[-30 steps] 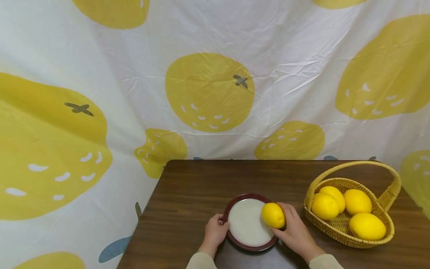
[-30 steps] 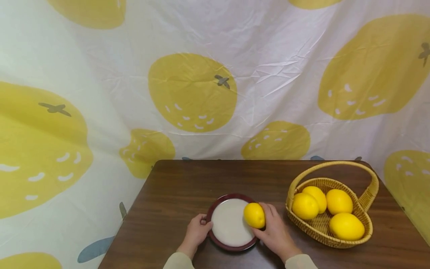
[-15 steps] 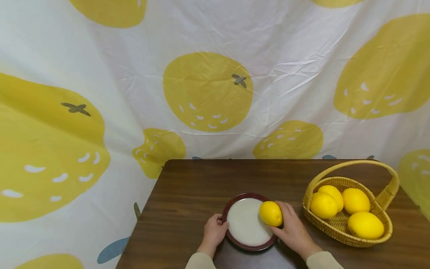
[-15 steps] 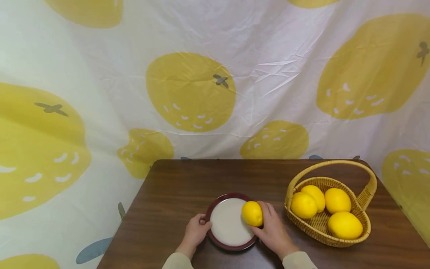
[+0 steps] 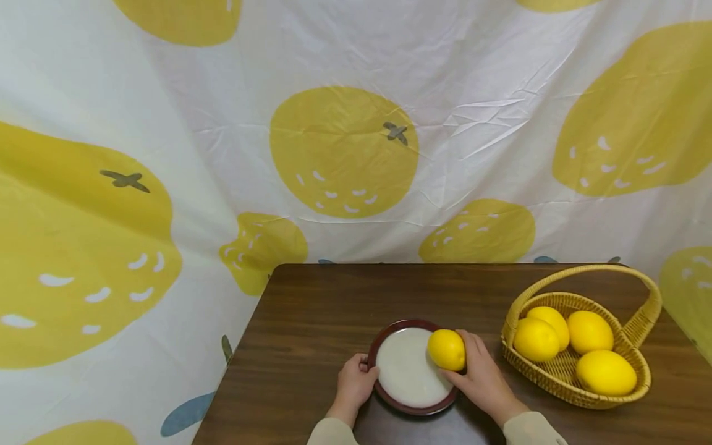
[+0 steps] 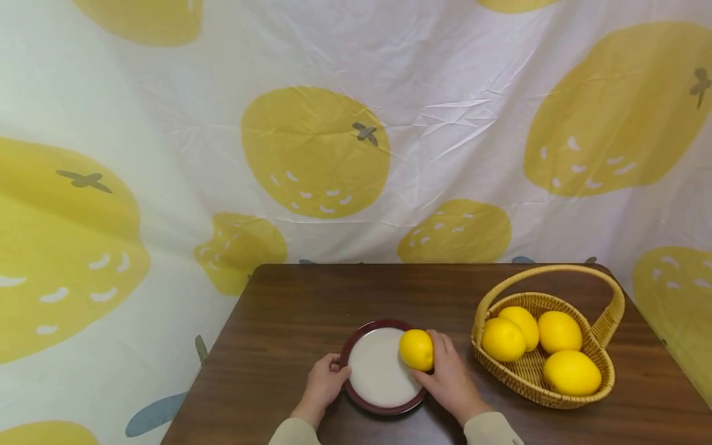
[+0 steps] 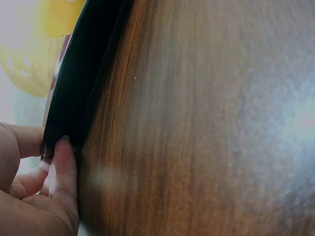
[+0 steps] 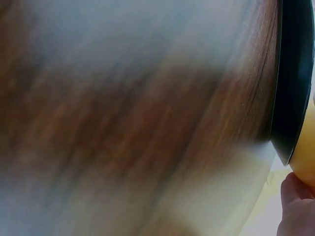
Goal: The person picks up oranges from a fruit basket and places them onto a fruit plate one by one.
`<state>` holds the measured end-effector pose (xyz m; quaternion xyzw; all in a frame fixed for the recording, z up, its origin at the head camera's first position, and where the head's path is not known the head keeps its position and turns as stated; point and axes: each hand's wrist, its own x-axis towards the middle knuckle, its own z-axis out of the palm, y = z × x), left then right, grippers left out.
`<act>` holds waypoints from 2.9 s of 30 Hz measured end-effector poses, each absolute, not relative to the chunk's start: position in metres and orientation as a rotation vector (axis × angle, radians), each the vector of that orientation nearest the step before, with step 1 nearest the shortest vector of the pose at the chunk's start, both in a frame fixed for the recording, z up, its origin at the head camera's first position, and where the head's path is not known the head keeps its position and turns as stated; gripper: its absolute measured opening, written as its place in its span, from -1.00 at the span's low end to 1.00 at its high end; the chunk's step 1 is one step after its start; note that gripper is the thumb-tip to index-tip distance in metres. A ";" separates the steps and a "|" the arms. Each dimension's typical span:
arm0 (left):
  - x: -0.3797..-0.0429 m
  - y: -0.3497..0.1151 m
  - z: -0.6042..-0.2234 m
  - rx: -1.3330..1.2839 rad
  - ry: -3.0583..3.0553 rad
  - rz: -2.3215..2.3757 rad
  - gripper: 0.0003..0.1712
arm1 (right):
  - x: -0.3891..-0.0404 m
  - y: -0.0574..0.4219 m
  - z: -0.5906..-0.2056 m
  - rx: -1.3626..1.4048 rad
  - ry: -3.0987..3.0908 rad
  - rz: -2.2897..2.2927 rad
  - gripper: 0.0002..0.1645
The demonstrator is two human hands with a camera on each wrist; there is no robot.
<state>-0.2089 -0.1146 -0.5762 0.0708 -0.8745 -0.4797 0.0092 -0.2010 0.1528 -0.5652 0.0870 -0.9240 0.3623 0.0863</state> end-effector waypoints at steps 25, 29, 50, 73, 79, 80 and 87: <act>-0.210 -0.115 -0.577 0.234 -2.723 -1.510 -0.77 | -0.212 0.146 -0.567 0.177 -2.817 1.125 0.05; -0.211 -0.115 -0.577 0.232 -2.723 -1.504 -0.77 | -0.214 0.145 -0.567 0.176 -2.819 1.124 0.06; -0.211 -0.114 -0.578 0.249 -2.741 -1.516 -0.75 | -0.221 0.142 -0.569 0.156 -2.829 1.155 0.04; -0.209 -0.112 -0.576 0.217 -2.732 -1.500 -0.74 | -0.214 0.144 -0.569 0.133 -2.858 1.131 0.11; -0.209 -0.113 -0.576 0.211 -2.724 -1.498 -0.75 | -0.213 0.146 -0.570 0.144 -2.862 1.117 0.12; -0.209 -0.113 -0.577 0.208 -2.721 -1.497 -0.76 | -0.212 0.146 -0.570 0.146 -2.862 1.115 0.12; -0.208 -0.114 -0.576 0.211 -2.718 -1.503 -0.76 | -0.208 0.145 -0.567 0.159 -2.865 1.108 0.10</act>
